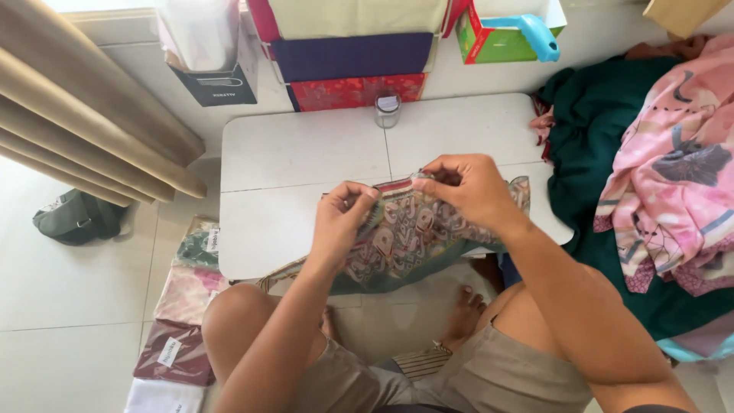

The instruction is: A person unfolds a piece of patterned fabric, cleans it with a lint roller, and then folds it into a neat rectangle on a low table.

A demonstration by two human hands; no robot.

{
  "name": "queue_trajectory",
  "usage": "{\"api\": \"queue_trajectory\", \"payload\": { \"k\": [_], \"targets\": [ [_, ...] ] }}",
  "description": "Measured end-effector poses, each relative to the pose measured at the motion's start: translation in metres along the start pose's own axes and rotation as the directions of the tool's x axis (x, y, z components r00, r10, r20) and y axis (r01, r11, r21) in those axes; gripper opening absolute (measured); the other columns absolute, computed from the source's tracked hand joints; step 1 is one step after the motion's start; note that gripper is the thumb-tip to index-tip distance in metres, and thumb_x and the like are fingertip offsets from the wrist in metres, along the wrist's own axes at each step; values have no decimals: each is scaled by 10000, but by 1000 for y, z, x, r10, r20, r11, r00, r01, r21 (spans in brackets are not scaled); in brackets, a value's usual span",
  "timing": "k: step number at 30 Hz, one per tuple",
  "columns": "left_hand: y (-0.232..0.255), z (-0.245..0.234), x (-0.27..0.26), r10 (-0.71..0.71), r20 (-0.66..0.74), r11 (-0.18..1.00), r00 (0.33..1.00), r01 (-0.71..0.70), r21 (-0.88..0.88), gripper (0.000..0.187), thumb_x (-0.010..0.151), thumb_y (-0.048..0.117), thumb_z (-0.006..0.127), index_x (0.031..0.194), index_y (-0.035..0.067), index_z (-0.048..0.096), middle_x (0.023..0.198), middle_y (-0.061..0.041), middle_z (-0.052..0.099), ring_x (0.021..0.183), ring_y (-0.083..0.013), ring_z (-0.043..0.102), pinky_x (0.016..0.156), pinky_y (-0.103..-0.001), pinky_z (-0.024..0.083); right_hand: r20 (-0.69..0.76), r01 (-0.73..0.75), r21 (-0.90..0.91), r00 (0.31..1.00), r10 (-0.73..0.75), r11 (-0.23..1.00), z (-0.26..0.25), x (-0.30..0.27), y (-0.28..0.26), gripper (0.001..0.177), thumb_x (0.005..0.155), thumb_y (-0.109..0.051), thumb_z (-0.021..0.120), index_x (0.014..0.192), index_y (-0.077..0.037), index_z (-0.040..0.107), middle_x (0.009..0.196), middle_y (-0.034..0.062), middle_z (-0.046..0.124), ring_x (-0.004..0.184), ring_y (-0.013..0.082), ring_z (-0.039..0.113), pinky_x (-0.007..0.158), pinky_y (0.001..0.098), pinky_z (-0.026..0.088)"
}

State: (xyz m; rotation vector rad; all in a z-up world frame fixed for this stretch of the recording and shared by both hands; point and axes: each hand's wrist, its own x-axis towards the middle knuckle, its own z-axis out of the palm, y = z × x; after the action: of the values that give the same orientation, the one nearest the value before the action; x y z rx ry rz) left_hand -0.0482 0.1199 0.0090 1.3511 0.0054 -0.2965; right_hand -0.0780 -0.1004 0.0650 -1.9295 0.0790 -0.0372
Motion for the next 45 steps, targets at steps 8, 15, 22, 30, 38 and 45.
{"api": "queue_trajectory", "payload": {
  "k": [8, 15, 22, 30, 38, 45],
  "targets": [
    [-21, 0, 8, 96, 50, 991, 994, -100, 83, 98, 940, 184, 784, 963, 102, 735, 756, 11, 699, 657, -22, 600, 597, -170, 483, 59, 36, 79, 997, -40, 996, 17, 9, 15, 129, 965, -185, 759, 939, -62, 786, 697, 54, 739, 672, 57, 662, 647, 223, 564],
    [-19, 8, 8, 100, 57, 994, 993, -102, 37, 94, 954, 139, 756, 980, 69, 699, 739, 0, 653, 602, -36, 618, 527, -171, 495, 93, 82, 13, 992, -83, 997, 17, 13, 9, 184, 1005, -200, 706, 891, -80, 786, 611, 51, 690, 589, 48, 550, 550, 215, 488],
    [-38, 16, 16, 74, 22, 997, 997, -73, -22, 91, 961, 149, 746, 958, 71, 699, 758, 2, 639, 625, -49, 626, 523, -180, 486, 92, 92, -50, 992, -87, 995, 19, 15, 19, 143, 957, -160, 735, 839, -91, 777, 569, 44, 675, 541, 58, 548, 523, 212, 471],
    [-39, 22, 9, 26, -34, 994, 999, -22, 105, 118, 890, 186, 818, 925, 88, 762, 827, -28, 731, 720, -97, 718, 559, -228, 560, 4, -8, -221, 1000, 9, 975, 32, 10, 23, 90, 885, -211, 740, 833, -175, 804, 584, 4, 714, 570, 86, 648, 593, 246, 526],
    [-30, 21, 5, 22, -119, 988, 993, -3, 156, 235, 827, 214, 879, 983, 54, 805, 889, -100, 789, 825, -166, 762, 691, -284, 626, 69, -36, -138, 997, 46, 990, 43, 7, 5, 474, 1011, -337, 557, 655, -67, 715, 509, 99, 666, 532, 114, 607, 581, 295, 525],
    [-48, 16, 12, 45, -184, 933, 982, 24, 359, 190, 821, 295, 864, 934, 145, 832, 745, -45, 784, 764, -170, 771, 631, -313, 604, 240, 48, -148, 971, -11, 988, 42, 0, 14, 695, 1078, -493, 313, 902, 7, 763, 610, 207, 669, 582, 244, 593, 613, 414, 500]
  ]
}}
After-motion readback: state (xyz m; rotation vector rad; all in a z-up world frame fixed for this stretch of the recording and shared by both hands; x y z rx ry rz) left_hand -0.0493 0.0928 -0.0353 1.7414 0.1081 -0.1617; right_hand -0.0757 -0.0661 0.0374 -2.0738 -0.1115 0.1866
